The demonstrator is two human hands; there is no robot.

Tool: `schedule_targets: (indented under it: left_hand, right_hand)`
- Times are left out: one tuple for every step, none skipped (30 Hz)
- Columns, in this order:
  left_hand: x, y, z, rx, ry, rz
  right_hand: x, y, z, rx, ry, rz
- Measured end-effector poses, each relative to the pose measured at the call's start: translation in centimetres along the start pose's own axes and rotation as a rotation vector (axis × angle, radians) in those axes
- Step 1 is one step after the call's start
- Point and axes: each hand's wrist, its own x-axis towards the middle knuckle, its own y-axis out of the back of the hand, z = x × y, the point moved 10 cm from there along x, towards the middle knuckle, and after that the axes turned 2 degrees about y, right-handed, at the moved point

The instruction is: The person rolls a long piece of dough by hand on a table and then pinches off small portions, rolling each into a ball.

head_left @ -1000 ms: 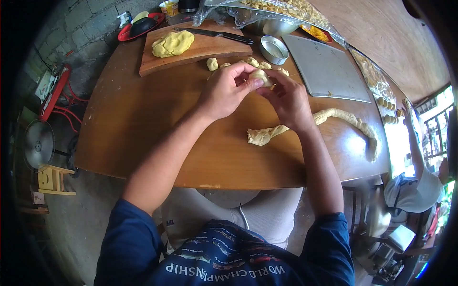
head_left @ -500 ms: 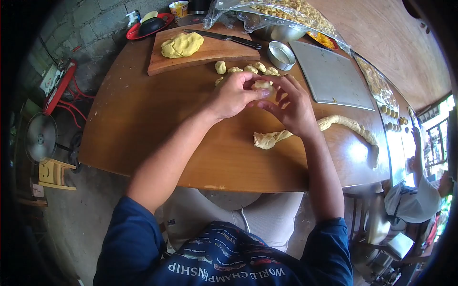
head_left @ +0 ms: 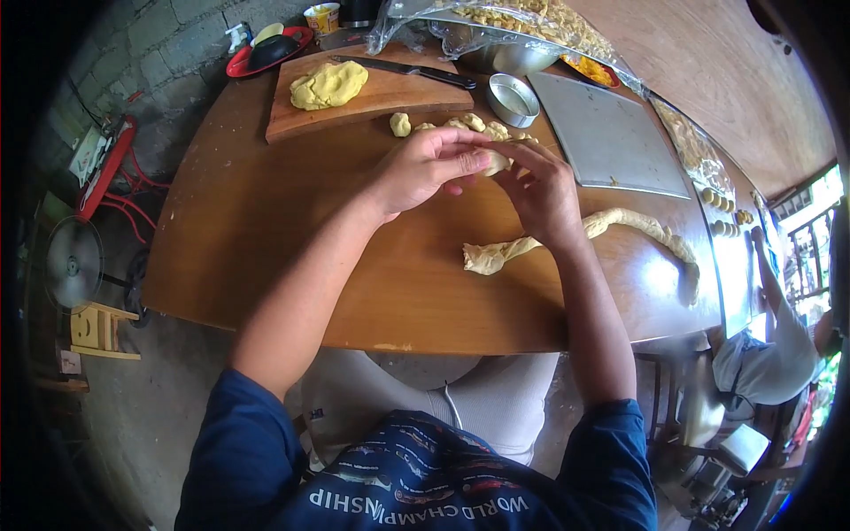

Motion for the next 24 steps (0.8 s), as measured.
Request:
schedule_targets:
  left_hand:
    - [0.1, 0.0, 0.0, 0.004, -0.002, -0.003]
    - [0.1, -0.2, -0.5, 0.028, 0.038, -0.022]
    - [0.1, -0.4, -1.1, 0.051, 0.076, -0.041]
    - [0.3, -0.3, -1.3, 0.053, 0.070, -0.043]
    - [0.5, -0.2, -1.4, 0.084, 0.024, -0.037]
    - [0.6, 0.0, -1.1, 0.114, -0.021, -0.029]
    - [0.6, 0.2, -1.2, 0.112, -0.020, -0.026]
    - [0.6, 0.8, -1.0, 0.230, -0.056, 0.028]
    - [0.7, 1.4, -0.6, 0.349, -0.091, 0.083]
    - [0.7, 1.8, -0.3, 0.467, -0.123, 0.136]
    - [0.8, 1.9, -0.7, 0.466, -0.116, 0.136]
    - [1.0, 1.5, -1.2, 0.417, -0.079, 0.070]
    - [1.1, 1.1, -1.7, 0.368, -0.043, 0.005]
    - [1.1, 1.1, -1.8, 0.372, -0.041, 0.006]
    - [0.8, 0.9, -1.5, 0.217, -0.021, 0.005]
    - [0.6, 0.7, -1.3, 0.061, 0.000, 0.005]
    - [0.4, 0.7, -1.0, 0.062, 0.004, 0.005]
    - [0.3, 0.7, -0.7, 0.081, 0.018, -0.013]
    - [0.3, 0.7, -0.6, 0.102, 0.032, -0.032]
    - [0.3, 1.0, -0.4, 0.106, 0.037, -0.033]
    - [0.3, 2.3, 0.6, 0.140, -0.038, 0.049]
    - [0.2, 4.0, 1.6, 0.173, -0.112, 0.134]
    - [0.4, 7.4, 1.7, 0.276, -0.137, 0.244]
    - [-0.1, 9.8, 2.7, 0.376, -0.177, 0.365]
  right_hand:
    - [0.1, 0.0, -0.1, -0.001, 0.001, 0.005]
    - [0.0, 0.1, -0.2, -0.014, 0.000, 0.025]
    - [0.0, 0.2, -0.3, -0.029, 0.002, 0.044]
    - [0.1, 0.3, -0.4, -0.033, 0.005, 0.048]
    - [0.1, 0.1, -0.2, 0.002, -0.027, 0.033]
    - [0.1, -0.2, 0.1, 0.039, -0.060, 0.015]
    - [0.0, -0.3, 0.1, 0.040, -0.060, 0.011]
    - [0.0, -0.7, -0.3, 0.039, -0.034, -0.026]
    - [0.0, -1.0, -0.6, 0.038, -0.008, -0.063]
    - [0.0, -1.0, -0.7, 0.040, -0.009, -0.067]
    - [-0.1, -1.1, -1.0, 0.025, -0.008, -0.083]
    - [0.0, -1.3, -1.1, 0.009, -0.003, -0.096]
    - [-0.1, -1.3, -0.8, 0.014, -0.003, -0.095]
    - [-0.1, -1.1, -0.6, 0.011, 0.016, -0.088]
    - [0.0, -1.0, -0.5, 0.006, 0.035, -0.081]
    - [0.0, -0.9, -0.3, 0.009, 0.034, -0.082]
    - [0.0, -0.8, -0.3, 0.004, 0.044, -0.077]
    - [-0.1, -0.7, -0.4, 0.000, 0.052, -0.071]
    - [-0.2, -0.6, -0.6, 0.004, 0.048, -0.068]
    - [-0.1, -0.4, -0.9, 0.017, 0.029, -0.043]
    - [0.0, -0.2, -1.1, 0.031, 0.013, -0.021]
    - [0.1, -0.2, -1.3, 0.037, 0.015, -0.021]
    - [0.1, -0.1, -1.0, 0.079, -0.029, -0.011]
    - [0.1, -0.1, -0.6, 0.121, -0.072, -0.002]
